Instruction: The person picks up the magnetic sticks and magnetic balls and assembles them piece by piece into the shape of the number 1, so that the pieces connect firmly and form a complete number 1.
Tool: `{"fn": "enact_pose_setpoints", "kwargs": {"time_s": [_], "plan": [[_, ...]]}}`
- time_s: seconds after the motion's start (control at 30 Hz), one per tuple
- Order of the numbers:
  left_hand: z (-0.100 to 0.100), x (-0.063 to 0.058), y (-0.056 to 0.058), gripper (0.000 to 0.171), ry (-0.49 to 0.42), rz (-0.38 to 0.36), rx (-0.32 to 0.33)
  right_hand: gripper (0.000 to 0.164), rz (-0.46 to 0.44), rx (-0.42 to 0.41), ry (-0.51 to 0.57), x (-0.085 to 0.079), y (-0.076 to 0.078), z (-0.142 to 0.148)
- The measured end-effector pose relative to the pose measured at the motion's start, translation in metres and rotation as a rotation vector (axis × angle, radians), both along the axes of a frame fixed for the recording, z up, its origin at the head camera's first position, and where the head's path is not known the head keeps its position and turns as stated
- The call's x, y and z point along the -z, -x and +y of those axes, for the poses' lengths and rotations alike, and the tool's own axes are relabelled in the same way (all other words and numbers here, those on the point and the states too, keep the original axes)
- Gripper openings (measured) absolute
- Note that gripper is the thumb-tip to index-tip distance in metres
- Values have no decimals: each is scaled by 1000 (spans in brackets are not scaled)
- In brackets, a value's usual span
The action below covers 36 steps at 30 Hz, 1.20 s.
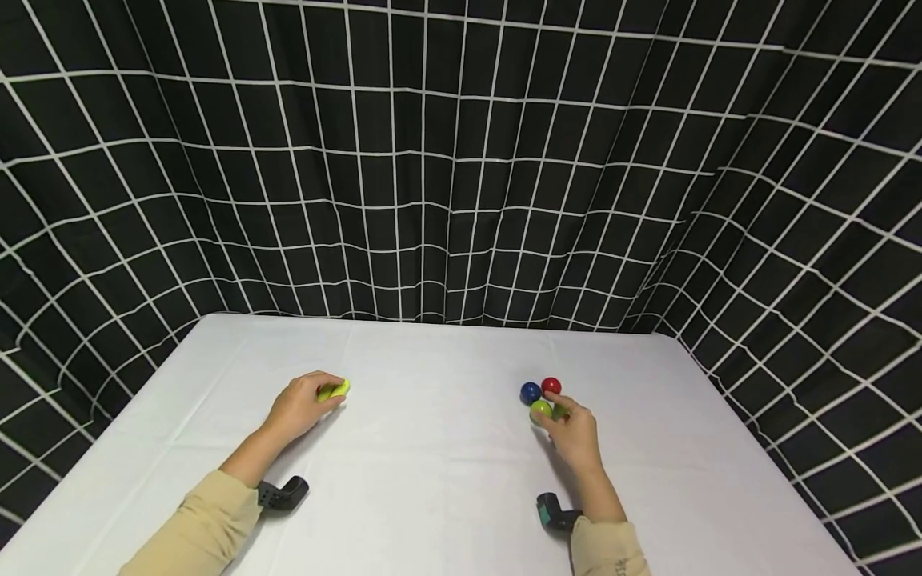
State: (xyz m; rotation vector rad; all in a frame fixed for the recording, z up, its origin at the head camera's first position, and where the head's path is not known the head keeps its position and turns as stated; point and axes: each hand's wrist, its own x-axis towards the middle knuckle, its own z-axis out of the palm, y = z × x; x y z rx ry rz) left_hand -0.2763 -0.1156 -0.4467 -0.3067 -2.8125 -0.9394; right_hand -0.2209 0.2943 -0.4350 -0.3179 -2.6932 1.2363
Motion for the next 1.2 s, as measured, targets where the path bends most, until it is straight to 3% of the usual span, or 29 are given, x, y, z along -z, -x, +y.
{"fn": "enact_pose_setpoints", "kwargs": {"time_s": [0.67,1.2], "plan": [[5,-3,0,29,36,-51,-24,44,49,6,-93,5,1,0],[8,-3,-1,29,81,-32,-19,38,63,-12,-104,3,-3,-3]]}}
